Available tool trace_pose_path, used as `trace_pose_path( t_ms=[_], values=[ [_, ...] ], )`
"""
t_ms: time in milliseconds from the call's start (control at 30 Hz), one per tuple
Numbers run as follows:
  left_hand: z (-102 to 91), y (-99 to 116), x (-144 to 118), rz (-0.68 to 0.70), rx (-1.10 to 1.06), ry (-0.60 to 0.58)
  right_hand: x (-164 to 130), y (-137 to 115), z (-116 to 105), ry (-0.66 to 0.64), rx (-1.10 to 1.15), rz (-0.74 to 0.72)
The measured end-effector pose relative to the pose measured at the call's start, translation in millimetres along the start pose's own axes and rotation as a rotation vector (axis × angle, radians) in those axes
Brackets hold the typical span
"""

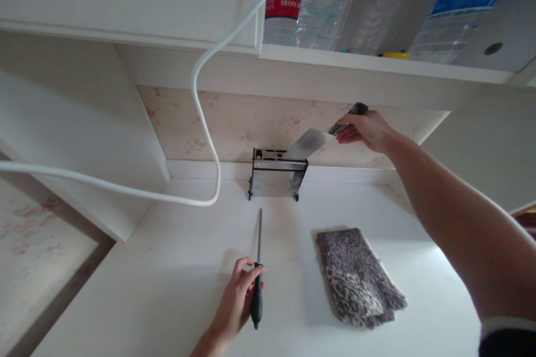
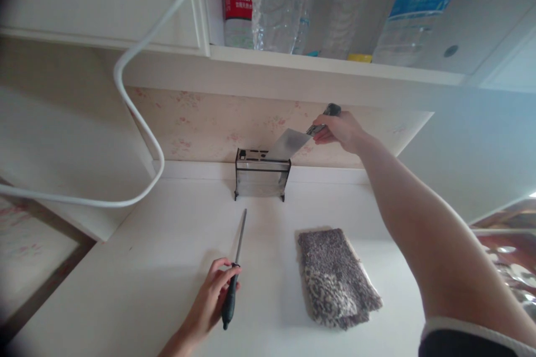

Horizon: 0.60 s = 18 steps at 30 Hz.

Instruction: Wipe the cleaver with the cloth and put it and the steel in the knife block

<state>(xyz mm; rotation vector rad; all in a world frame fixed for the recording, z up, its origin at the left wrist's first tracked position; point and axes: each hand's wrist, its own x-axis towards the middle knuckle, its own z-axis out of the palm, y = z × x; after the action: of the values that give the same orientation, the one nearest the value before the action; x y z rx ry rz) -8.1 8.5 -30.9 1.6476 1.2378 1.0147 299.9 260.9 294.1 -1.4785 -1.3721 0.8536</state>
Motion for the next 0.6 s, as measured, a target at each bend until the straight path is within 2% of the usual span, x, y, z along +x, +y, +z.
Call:
trace_pose_path(
  t_ms=[133,267,400,500,600],
  values=[
    [2.6,-5.7,0.3,-0.015,-0.040,0.023,11.4,9.4,15.5,-0.021,-0.014,0.009],
    [3.2,-8.0,-2.4,0.005,-0.006,0.060,16.7,24.9,40.2,-0.064,-0.091,0.013],
    [-6.9,-0.9,-1.1,0.168,0.105,0.132,19.7,43.8,66.2,-0.124,-0.238,-0.020],
    [-22.1,12.7,11.0,0.359,0.159,0.271,22.4,55.1,79.4,-0.159,-0.375,-0.025],
    [-42.9,33.9,31.8,0.380,0.282,0.490,23.3,63.0,85.8,-0.172,-0.414,-0.025]
  ],
)
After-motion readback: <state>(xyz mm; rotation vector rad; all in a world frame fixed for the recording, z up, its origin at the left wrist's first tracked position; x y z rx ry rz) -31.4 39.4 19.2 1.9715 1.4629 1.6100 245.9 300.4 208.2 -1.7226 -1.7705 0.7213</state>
